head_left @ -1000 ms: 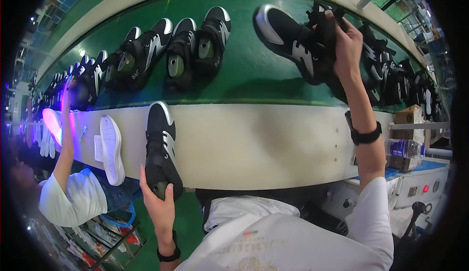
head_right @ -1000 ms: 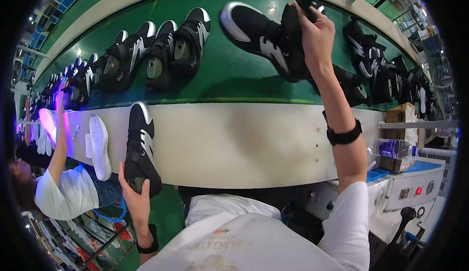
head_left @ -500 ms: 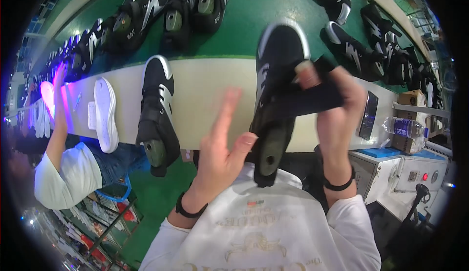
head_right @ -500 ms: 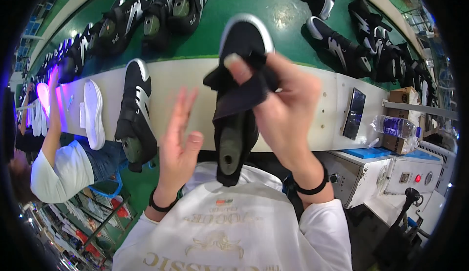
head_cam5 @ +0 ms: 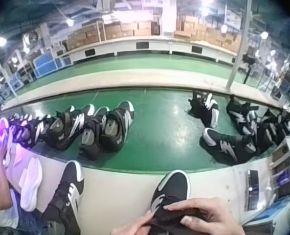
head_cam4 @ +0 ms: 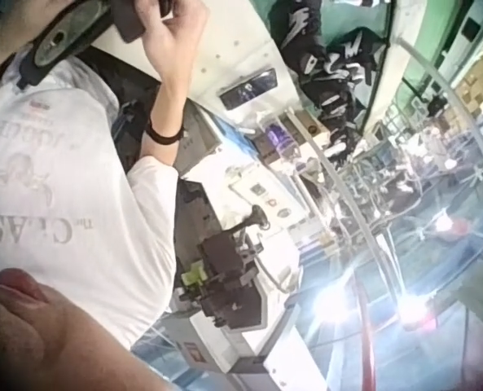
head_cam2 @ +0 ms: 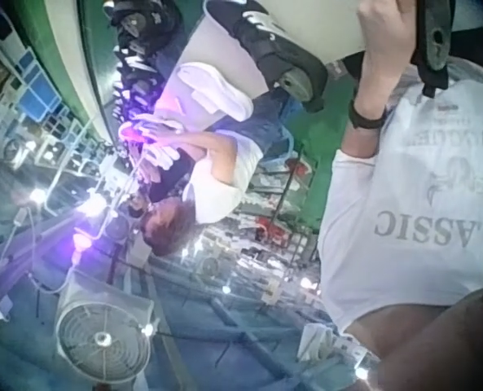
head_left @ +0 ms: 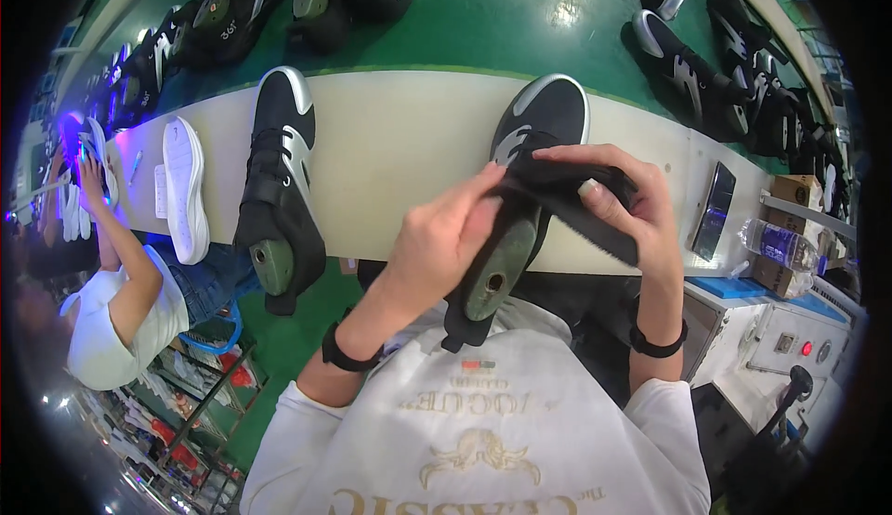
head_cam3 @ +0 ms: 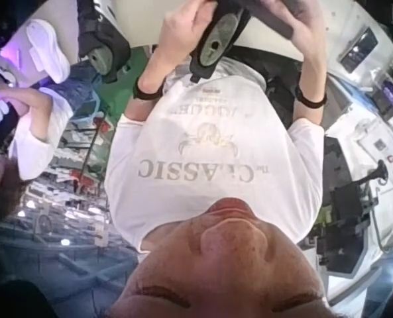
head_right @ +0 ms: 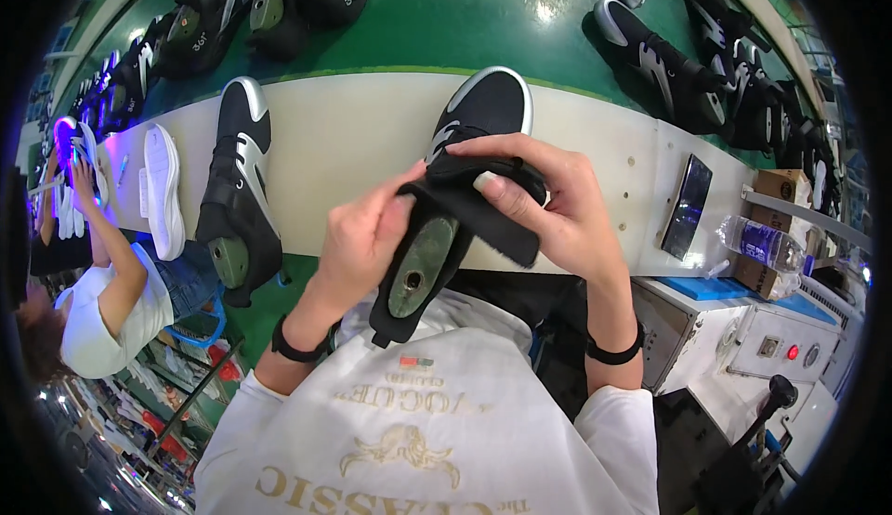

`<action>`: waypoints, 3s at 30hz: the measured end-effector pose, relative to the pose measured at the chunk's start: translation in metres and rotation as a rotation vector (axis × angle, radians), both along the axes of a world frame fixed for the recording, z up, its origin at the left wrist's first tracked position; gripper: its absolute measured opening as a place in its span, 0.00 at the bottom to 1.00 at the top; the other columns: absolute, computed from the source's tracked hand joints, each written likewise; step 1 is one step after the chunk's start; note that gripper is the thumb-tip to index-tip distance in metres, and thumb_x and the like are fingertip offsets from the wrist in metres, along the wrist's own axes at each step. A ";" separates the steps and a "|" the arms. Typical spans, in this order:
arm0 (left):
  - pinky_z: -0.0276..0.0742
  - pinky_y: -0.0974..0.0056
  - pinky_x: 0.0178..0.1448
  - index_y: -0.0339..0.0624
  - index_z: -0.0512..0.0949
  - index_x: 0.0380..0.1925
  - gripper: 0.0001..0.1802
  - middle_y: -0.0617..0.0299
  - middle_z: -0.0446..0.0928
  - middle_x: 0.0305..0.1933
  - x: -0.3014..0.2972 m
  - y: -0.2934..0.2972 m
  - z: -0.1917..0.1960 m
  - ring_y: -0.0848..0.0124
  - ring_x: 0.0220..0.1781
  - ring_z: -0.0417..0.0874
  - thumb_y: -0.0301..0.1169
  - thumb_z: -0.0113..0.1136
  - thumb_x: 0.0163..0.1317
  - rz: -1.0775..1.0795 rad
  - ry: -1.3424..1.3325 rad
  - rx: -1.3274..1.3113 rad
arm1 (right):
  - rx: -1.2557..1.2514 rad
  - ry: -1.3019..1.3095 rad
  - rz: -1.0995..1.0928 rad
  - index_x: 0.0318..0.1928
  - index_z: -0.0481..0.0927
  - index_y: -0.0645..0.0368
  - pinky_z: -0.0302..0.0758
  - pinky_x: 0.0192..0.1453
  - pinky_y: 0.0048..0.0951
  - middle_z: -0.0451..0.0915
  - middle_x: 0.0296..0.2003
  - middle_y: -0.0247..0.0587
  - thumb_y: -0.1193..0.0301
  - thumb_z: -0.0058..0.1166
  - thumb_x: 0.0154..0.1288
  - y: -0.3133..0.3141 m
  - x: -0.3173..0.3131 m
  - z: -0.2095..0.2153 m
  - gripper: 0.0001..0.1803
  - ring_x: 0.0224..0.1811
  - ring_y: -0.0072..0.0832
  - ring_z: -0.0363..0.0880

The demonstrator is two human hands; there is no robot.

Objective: Inspecting and preparing sneakers on a conveyor belt in a shoe factory.

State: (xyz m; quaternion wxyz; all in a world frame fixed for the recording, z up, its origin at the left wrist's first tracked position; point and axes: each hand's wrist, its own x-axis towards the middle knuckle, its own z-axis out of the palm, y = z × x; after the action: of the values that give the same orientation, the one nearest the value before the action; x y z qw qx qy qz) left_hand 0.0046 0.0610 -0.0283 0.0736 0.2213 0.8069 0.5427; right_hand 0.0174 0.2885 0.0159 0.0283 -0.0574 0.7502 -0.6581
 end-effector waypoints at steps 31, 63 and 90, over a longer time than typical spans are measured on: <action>0.75 0.63 0.38 0.30 0.80 0.40 0.13 0.48 0.78 0.27 -0.054 -0.033 0.058 0.59 0.28 0.75 0.32 0.55 0.69 -0.103 -0.022 -0.418 | -0.026 0.170 0.297 0.52 0.82 0.65 0.72 0.61 0.38 0.80 0.53 0.48 0.50 0.56 0.65 0.002 -0.026 -0.026 0.30 0.56 0.41 0.78; 0.74 0.59 0.65 0.32 0.83 0.43 0.12 0.53 0.86 0.41 -0.010 -0.028 0.090 0.65 0.49 0.86 0.19 0.62 0.58 -0.047 -0.295 -0.097 | 0.607 0.235 -0.287 0.46 0.81 0.63 0.75 0.52 0.41 0.81 0.47 0.45 0.72 0.64 0.60 0.012 -0.002 -0.050 0.14 0.50 0.46 0.77; 0.81 0.56 0.54 0.33 0.74 0.47 0.18 0.48 0.78 0.55 0.044 -0.057 0.092 0.52 0.54 0.82 0.18 0.56 0.54 -0.214 0.017 -0.524 | 0.613 0.233 0.488 0.53 0.82 0.59 0.76 0.55 0.38 0.82 0.47 0.44 0.69 0.72 0.44 -0.034 -0.044 0.024 0.30 0.50 0.42 0.79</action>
State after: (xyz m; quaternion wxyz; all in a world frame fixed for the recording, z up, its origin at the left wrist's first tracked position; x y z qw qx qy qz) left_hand 0.0482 0.0037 0.0639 0.1786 0.2833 0.8922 0.3031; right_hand -0.0269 0.2546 0.0394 0.1143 -0.2966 0.8742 -0.3672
